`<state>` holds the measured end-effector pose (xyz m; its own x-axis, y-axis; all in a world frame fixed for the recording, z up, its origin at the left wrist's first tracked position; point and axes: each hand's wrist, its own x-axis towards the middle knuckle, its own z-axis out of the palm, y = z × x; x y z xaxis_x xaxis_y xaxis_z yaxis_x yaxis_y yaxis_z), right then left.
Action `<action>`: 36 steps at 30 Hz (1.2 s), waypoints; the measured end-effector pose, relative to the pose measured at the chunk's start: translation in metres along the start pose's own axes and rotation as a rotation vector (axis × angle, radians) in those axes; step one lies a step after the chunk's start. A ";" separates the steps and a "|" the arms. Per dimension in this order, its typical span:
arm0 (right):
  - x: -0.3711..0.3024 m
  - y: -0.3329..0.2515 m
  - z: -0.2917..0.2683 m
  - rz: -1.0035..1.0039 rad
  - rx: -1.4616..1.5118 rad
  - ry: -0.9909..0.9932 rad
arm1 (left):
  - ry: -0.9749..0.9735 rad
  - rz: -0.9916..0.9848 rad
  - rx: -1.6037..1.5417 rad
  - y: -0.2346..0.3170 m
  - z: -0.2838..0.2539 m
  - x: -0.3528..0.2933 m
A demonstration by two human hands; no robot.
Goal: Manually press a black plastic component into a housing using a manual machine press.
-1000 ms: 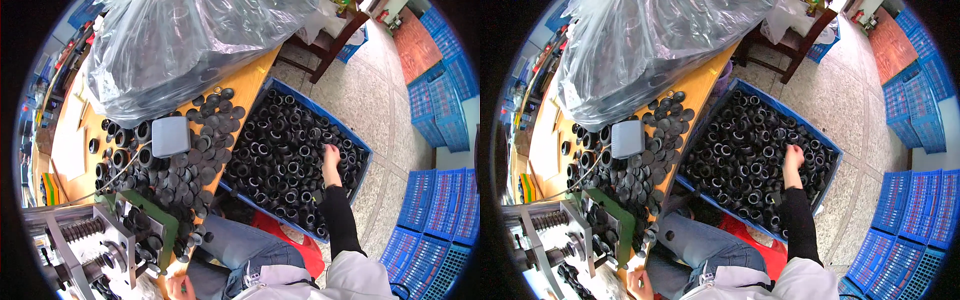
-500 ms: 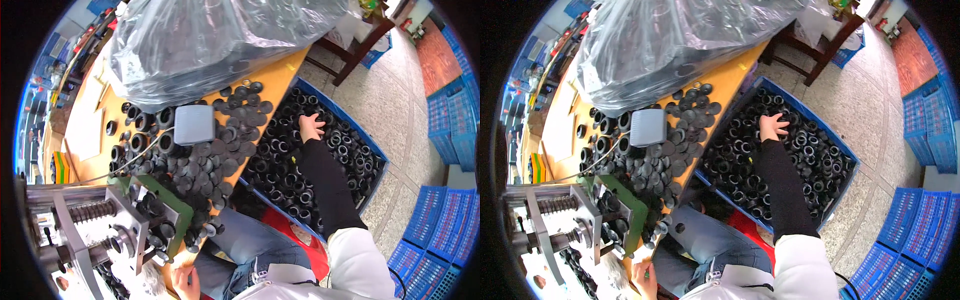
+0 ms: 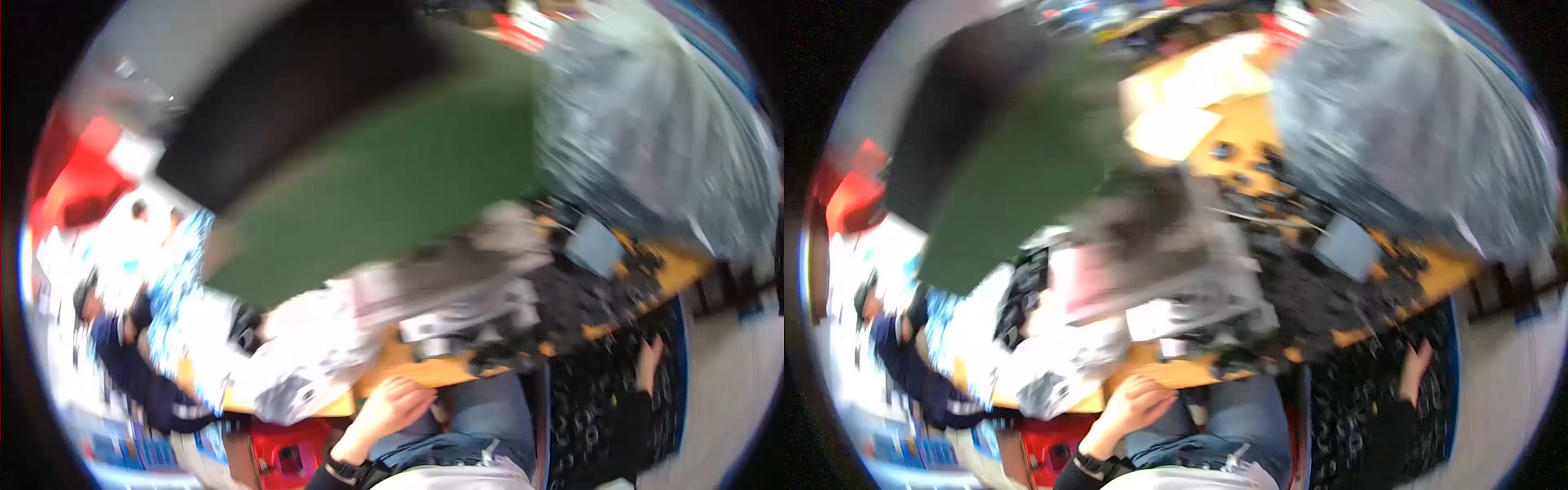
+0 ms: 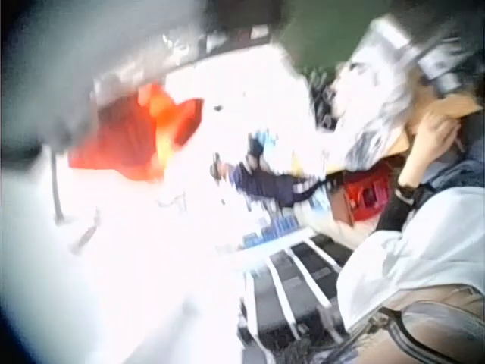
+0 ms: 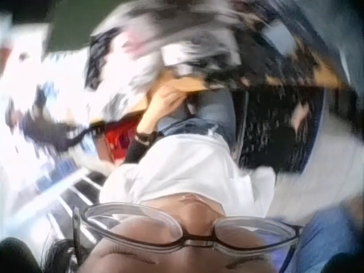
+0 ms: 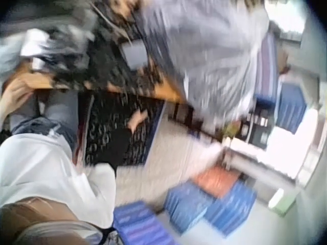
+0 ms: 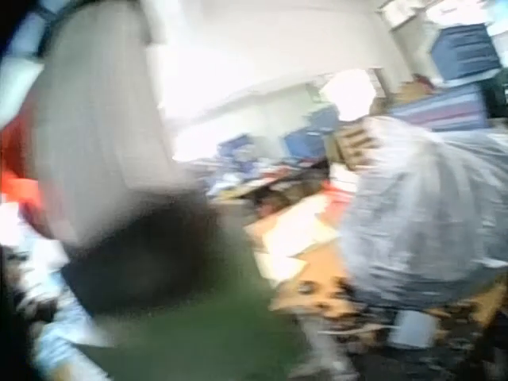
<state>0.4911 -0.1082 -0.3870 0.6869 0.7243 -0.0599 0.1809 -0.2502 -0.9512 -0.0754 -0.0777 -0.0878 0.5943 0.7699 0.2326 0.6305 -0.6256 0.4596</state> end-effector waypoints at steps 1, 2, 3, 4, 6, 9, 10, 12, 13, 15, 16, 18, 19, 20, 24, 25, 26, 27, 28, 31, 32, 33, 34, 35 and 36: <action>-0.002 0.008 -0.006 -0.006 -0.255 0.225 | 0.045 -0.005 0.000 0.001 -0.008 -0.005; -0.005 -0.019 -0.003 -0.003 -0.003 0.098 | 0.083 -0.007 0.005 0.001 -0.020 -0.012; 0.006 0.006 -0.006 0.051 0.105 0.088 | 0.143 -0.055 0.065 0.000 -0.034 -0.021; 0.007 -0.045 0.039 0.018 0.128 0.028 | 0.235 -0.088 0.078 -0.003 -0.044 -0.030; -0.066 0.001 -0.005 -0.063 0.099 -0.012 | 0.440 -0.136 0.120 -0.009 -0.065 -0.050; -0.110 -0.176 0.045 -0.142 0.002 -0.010 | 0.646 -0.329 0.254 -0.028 -0.101 -0.074; -0.134 -0.214 0.049 -0.117 -0.040 -0.040 | 0.668 -0.398 0.238 -0.038 -0.114 -0.069; -0.155 -0.238 0.057 -0.140 -0.141 -0.054 | 0.684 -0.506 0.123 -0.077 -0.120 -0.059; -0.173 -0.256 0.056 -0.192 -0.104 -0.042 | 0.647 -0.509 0.071 -0.084 -0.130 -0.049; -0.169 -0.238 0.060 -0.145 -0.092 -0.037 | 0.555 -0.502 0.098 -0.119 -0.131 -0.025; -0.157 -0.214 0.059 -0.079 -0.109 -0.029 | 0.510 -0.469 0.190 -0.136 -0.127 -0.012; -0.173 -0.231 0.067 -0.082 -0.132 -0.021 | 0.379 -0.511 0.306 -0.181 -0.115 0.004; -0.181 -0.243 0.070 -0.063 -0.102 -0.038 | 0.249 -0.522 0.329 -0.203 -0.111 0.006; -0.188 -0.256 0.073 -0.040 -0.076 -0.047 | 0.148 -0.586 0.349 -0.212 -0.111 0.008; -0.201 -0.282 0.070 -0.251 -0.087 -0.083 | 0.228 -0.534 0.242 -0.216 -0.117 -0.003; -0.201 -0.289 0.068 -0.241 -0.051 -0.089 | 0.375 -0.495 0.191 -0.207 -0.119 -0.006; -0.200 -0.293 0.066 -0.231 -0.015 -0.091 | 0.545 -0.450 0.140 -0.191 -0.120 -0.002; -0.199 -0.301 0.071 -0.276 0.043 -0.101 | 0.667 -0.471 0.064 -0.188 -0.117 -0.002; -0.197 -0.310 0.076 -0.318 0.089 -0.101 | 0.701 -0.477 -0.020 -0.165 -0.118 0.007; -0.206 -0.382 0.115 -0.418 0.210 -0.314 | 0.777 -0.244 -0.086 -0.110 -0.118 0.009; -0.203 -0.400 0.128 -0.553 0.117 -0.351 | 0.759 -0.190 -0.091 -0.083 -0.118 0.015; -0.202 -0.419 0.143 -0.680 0.142 -0.419 | 0.771 -0.207 -0.252 -0.057 -0.114 0.018; -0.201 -0.435 0.158 -0.801 0.095 -0.385 | 0.777 -0.220 -0.415 -0.033 -0.107 0.025; -0.200 -0.446 0.168 -0.855 0.107 -0.339 | 0.718 -0.159 -0.440 -0.017 -0.100 0.033; -0.198 -0.446 0.171 -0.846 0.106 -0.321 | 0.657 -0.098 -0.465 -0.003 -0.092 0.042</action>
<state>0.1542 -0.0307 -0.0028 0.1226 0.7871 0.6046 0.4588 0.4953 -0.7377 -0.0980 -0.0314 -0.0007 0.0412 0.8258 0.5625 0.3062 -0.5463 0.7796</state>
